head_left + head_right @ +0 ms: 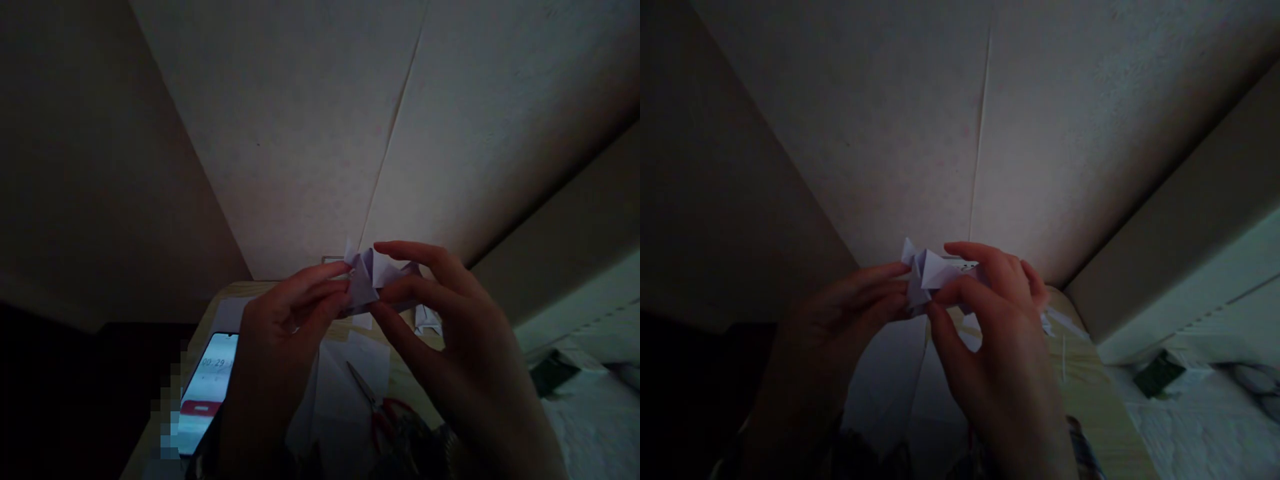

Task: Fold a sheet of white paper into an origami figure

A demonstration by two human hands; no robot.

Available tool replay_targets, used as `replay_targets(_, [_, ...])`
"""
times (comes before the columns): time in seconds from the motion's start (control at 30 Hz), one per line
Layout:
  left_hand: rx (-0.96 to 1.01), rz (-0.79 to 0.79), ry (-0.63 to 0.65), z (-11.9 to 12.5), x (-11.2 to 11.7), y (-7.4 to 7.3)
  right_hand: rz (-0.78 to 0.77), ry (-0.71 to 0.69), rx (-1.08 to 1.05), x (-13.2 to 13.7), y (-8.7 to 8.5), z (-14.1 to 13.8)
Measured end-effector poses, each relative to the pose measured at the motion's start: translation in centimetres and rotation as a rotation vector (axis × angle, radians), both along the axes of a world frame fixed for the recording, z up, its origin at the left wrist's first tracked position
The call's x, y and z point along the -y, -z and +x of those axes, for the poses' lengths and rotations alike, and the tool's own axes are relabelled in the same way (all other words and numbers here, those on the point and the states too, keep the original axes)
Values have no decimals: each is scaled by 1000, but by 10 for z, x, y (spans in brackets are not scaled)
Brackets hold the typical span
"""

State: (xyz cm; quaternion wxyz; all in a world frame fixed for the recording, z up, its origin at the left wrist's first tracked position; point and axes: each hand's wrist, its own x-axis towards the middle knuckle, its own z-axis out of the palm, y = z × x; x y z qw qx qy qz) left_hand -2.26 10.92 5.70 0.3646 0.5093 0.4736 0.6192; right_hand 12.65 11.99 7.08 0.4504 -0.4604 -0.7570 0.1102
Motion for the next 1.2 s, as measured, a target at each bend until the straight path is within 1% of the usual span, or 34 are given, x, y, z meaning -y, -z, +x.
replay_targets(0.1, [1,-23,28,-1,-1,-2,-12,11,-14,0,0,-2])
replay_targets(0.2, [8,-46,5,0,0,-4,-20,21,-32,0,1,-5])
replay_targets(0.3, [5,-31,-19,3,1,-4,-25,52,-68,1,2,-9])
replay_targets(0.37, [19,-23,-33,5,2,-4,-1,91,-82,2,3,-11])
replay_targets(0.47, [62,-24,-67,7,2,-3,79,136,-41,2,3,-12])
replay_targets(0.57, [110,-9,-87,6,2,-3,110,107,12,1,2,-7])
replay_targets(0.67, [143,-17,-85,4,2,-3,83,77,18,-1,1,-2])
replay_targets(0.73, [147,-29,-69,3,3,-4,73,90,-4,-1,1,-1])
replay_targets(0.83, [120,-20,-89,3,4,-6,71,110,-33,1,1,-2])
replay_targets(1.0, [60,-51,-89,4,6,-6,67,129,-23,5,1,-5])
replay_targets(1.1, [73,-31,-86,3,5,-3,68,134,-35,4,3,-6])
replay_targets(1.2, [124,-22,-93,4,3,-2,84,102,-30,2,6,-6])
